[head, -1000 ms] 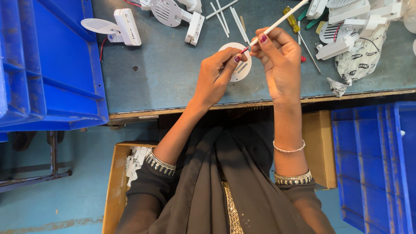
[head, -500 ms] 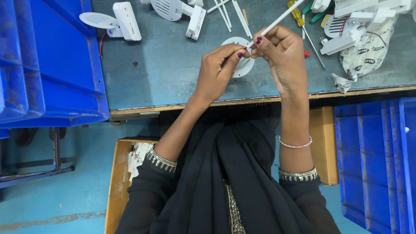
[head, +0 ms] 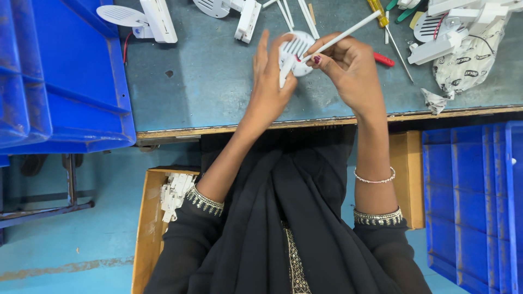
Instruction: The person assembles white plastic electrical components by inserting white plastic rods into slots on circular housings. They retrieve rods from a cardboard box and place assembled units on the table.
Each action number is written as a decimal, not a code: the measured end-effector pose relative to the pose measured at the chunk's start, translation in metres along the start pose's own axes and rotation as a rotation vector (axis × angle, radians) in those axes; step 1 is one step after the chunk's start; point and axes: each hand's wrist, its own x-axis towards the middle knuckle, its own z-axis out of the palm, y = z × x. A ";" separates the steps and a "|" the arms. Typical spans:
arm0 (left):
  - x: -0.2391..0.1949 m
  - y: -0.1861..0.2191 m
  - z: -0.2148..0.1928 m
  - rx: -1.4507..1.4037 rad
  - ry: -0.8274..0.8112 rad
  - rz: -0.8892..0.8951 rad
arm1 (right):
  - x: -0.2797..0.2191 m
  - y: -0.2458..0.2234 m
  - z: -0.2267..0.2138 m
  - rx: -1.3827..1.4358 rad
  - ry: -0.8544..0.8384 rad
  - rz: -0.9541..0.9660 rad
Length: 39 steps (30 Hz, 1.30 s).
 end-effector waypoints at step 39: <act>-0.061 0.032 0.001 -0.243 0.096 -0.104 | -0.013 -0.023 0.005 -0.030 -0.028 0.138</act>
